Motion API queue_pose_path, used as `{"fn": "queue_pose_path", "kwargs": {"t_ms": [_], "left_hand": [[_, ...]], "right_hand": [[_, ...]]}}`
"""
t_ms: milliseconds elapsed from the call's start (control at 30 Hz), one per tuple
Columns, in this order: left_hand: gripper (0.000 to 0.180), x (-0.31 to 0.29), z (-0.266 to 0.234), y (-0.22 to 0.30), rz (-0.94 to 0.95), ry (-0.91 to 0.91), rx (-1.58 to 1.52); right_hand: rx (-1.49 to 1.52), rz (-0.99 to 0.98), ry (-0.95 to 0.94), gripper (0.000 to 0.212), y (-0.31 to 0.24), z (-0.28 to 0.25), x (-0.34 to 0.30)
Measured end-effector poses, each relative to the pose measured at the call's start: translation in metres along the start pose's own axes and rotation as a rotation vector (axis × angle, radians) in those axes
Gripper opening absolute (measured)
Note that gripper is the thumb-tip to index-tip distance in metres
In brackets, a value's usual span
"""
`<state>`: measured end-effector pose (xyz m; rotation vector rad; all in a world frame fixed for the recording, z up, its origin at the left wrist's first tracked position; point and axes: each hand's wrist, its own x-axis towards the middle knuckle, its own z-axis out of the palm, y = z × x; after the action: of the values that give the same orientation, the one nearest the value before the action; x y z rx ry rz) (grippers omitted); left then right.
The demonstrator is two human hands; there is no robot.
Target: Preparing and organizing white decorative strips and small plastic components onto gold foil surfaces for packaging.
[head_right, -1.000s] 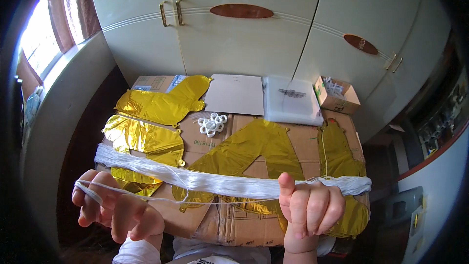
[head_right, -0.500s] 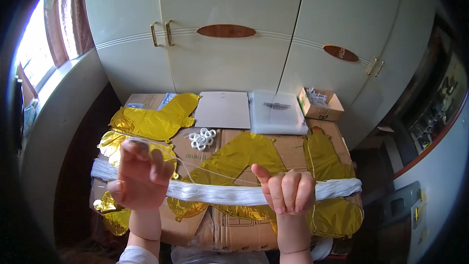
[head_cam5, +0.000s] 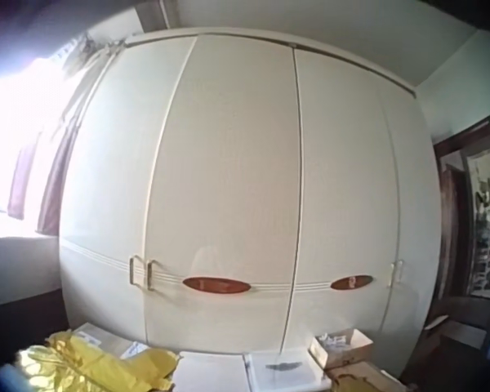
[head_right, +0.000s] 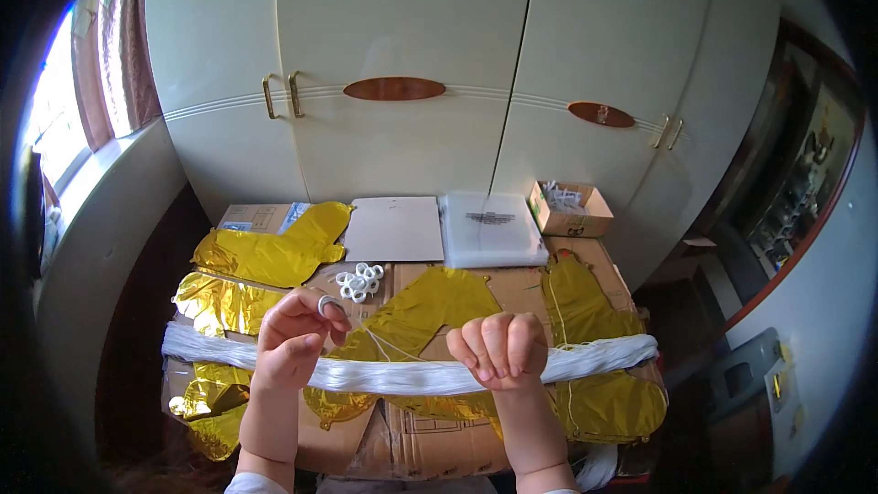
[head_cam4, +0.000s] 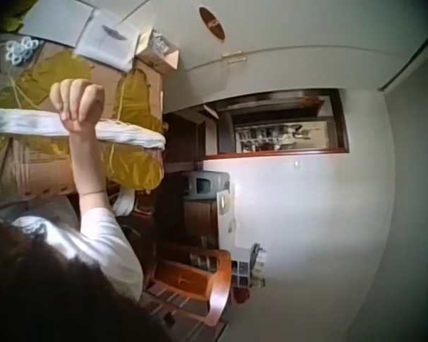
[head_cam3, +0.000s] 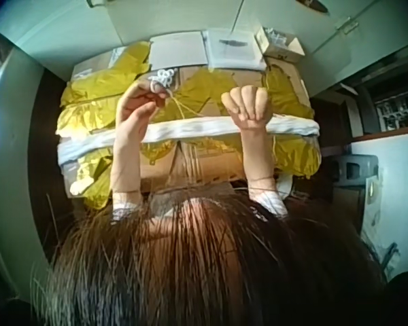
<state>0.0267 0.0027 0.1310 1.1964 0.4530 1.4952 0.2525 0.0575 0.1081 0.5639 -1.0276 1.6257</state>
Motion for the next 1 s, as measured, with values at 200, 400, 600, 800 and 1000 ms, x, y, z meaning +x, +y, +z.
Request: {"fn": "queue_pose_path", "kwargs": {"t_ms": [200,400,600,800,1000], "left_hand": [[0.023,0.007,0.003,-0.001,-0.272,-0.081,0.028],[0.032,0.013,-0.01,-0.019,-0.368,0.043,-0.29],[0.028,0.023,-0.023,-0.04,0.169,0.086,0.839],[0.013,0.022,-0.023,-0.036,0.032,-0.288,0.731],[0.02,0.024,-0.015,-0.038,-0.067,0.014,0.286]], "right_hand": [[-0.779,0.195,0.014,0.048,0.023,-0.014,0.001],[-0.681,0.622,0.079,0.039,0.051,-0.005,-0.011],[-1.102,0.463,0.235,0.015,0.049,0.003,-0.005],[-1.391,0.196,0.283,0.012,0.04,-0.009,0.002],[-1.497,0.425,0.143,0.011,0.048,-0.002,-0.003]]}}
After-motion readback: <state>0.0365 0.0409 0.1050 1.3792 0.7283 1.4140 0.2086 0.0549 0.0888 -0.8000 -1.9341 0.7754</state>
